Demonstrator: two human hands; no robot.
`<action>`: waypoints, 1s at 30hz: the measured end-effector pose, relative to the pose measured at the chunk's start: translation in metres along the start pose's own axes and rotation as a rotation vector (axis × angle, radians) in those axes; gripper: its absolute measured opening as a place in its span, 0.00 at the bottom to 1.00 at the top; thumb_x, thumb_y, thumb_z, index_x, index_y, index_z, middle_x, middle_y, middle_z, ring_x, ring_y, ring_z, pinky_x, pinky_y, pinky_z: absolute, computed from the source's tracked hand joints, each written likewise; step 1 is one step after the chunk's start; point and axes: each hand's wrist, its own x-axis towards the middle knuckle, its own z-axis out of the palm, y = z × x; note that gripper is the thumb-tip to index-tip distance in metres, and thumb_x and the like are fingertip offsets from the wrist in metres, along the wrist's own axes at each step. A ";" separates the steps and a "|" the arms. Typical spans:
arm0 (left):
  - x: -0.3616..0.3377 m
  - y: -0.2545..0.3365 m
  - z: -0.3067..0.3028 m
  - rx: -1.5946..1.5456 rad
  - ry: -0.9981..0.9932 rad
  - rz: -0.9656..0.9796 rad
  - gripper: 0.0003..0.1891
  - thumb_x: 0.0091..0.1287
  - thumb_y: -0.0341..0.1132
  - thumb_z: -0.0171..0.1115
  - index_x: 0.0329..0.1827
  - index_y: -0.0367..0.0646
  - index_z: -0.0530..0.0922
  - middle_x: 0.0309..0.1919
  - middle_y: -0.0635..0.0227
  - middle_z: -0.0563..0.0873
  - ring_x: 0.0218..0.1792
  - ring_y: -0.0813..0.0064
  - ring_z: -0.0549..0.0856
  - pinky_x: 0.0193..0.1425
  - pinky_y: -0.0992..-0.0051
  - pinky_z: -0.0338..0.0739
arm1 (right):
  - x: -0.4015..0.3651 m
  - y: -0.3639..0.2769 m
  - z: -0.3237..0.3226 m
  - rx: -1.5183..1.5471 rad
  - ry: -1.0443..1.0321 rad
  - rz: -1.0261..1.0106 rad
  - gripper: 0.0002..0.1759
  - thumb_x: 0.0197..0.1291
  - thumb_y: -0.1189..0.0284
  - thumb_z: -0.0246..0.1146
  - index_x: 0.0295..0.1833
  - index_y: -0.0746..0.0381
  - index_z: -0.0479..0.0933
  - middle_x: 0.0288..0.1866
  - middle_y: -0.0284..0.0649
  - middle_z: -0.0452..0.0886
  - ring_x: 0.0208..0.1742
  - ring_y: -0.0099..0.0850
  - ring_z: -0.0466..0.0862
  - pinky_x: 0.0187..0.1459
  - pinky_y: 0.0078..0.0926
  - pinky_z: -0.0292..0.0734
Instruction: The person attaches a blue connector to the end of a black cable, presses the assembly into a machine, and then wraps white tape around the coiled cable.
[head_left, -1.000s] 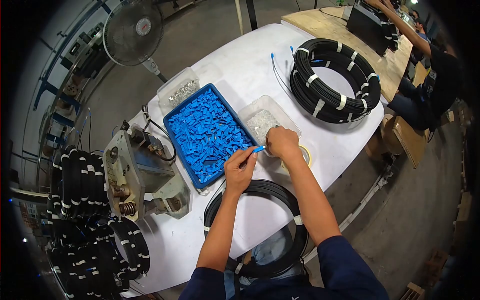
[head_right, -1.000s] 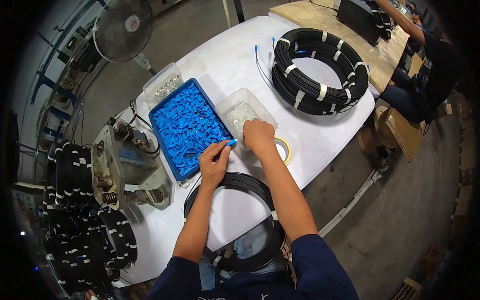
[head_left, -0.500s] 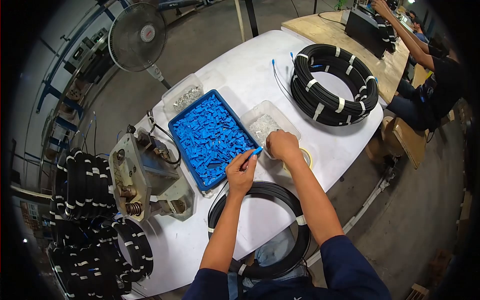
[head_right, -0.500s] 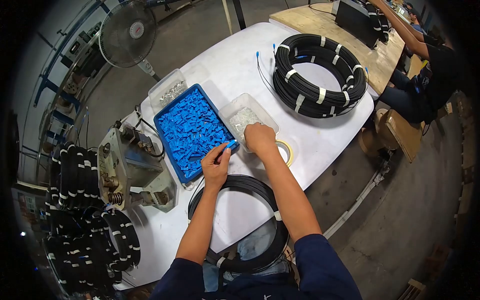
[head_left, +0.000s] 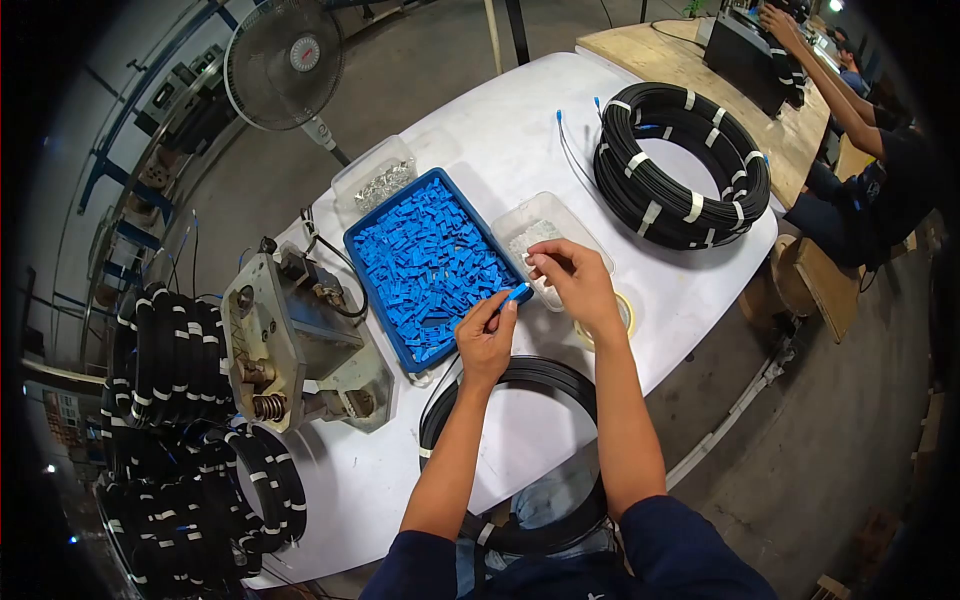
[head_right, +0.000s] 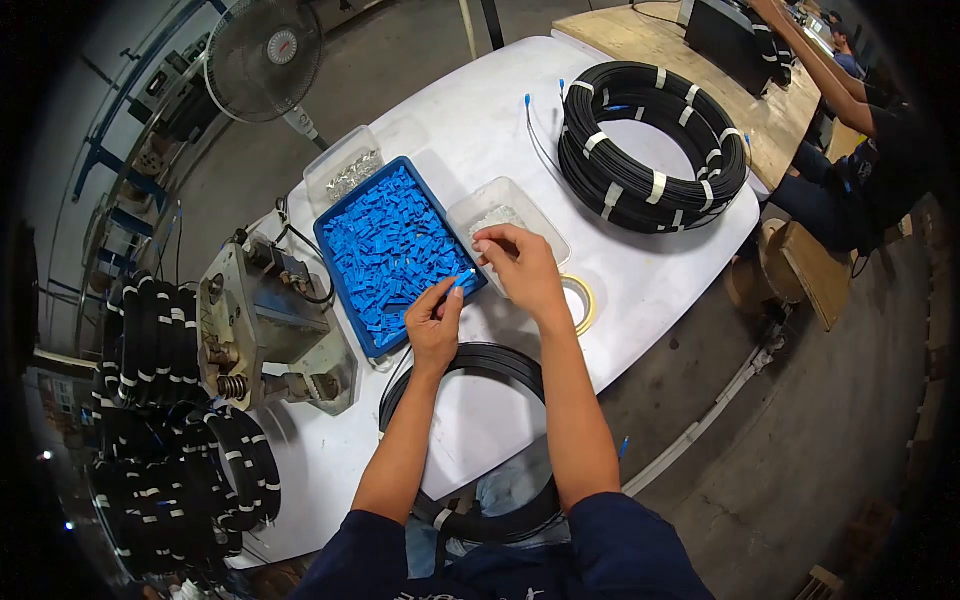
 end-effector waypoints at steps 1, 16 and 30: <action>0.000 -0.002 0.000 -0.010 0.015 0.007 0.10 0.67 0.28 0.67 0.49 0.34 0.86 0.24 0.75 0.76 0.25 0.87 0.68 0.27 0.82 0.61 | -0.006 0.000 0.004 0.236 -0.023 0.068 0.11 0.69 0.74 0.63 0.51 0.70 0.82 0.41 0.40 0.88 0.38 0.23 0.86 0.41 0.22 0.79; -0.003 -0.006 -0.001 -0.058 0.001 -0.065 0.13 0.72 0.29 0.64 0.55 0.31 0.84 0.44 0.63 0.89 0.43 0.81 0.84 0.50 0.79 0.77 | -0.027 0.018 0.031 0.485 0.054 0.086 0.10 0.71 0.76 0.62 0.52 0.69 0.83 0.45 0.40 0.87 0.35 0.20 0.82 0.42 0.18 0.80; -0.003 -0.016 -0.002 0.019 0.031 0.004 0.14 0.73 0.30 0.64 0.57 0.31 0.83 0.40 0.63 0.90 0.40 0.83 0.84 0.46 0.81 0.77 | -0.025 0.014 0.036 0.342 0.050 0.098 0.10 0.70 0.77 0.60 0.51 0.68 0.84 0.43 0.38 0.88 0.35 0.19 0.84 0.38 0.16 0.80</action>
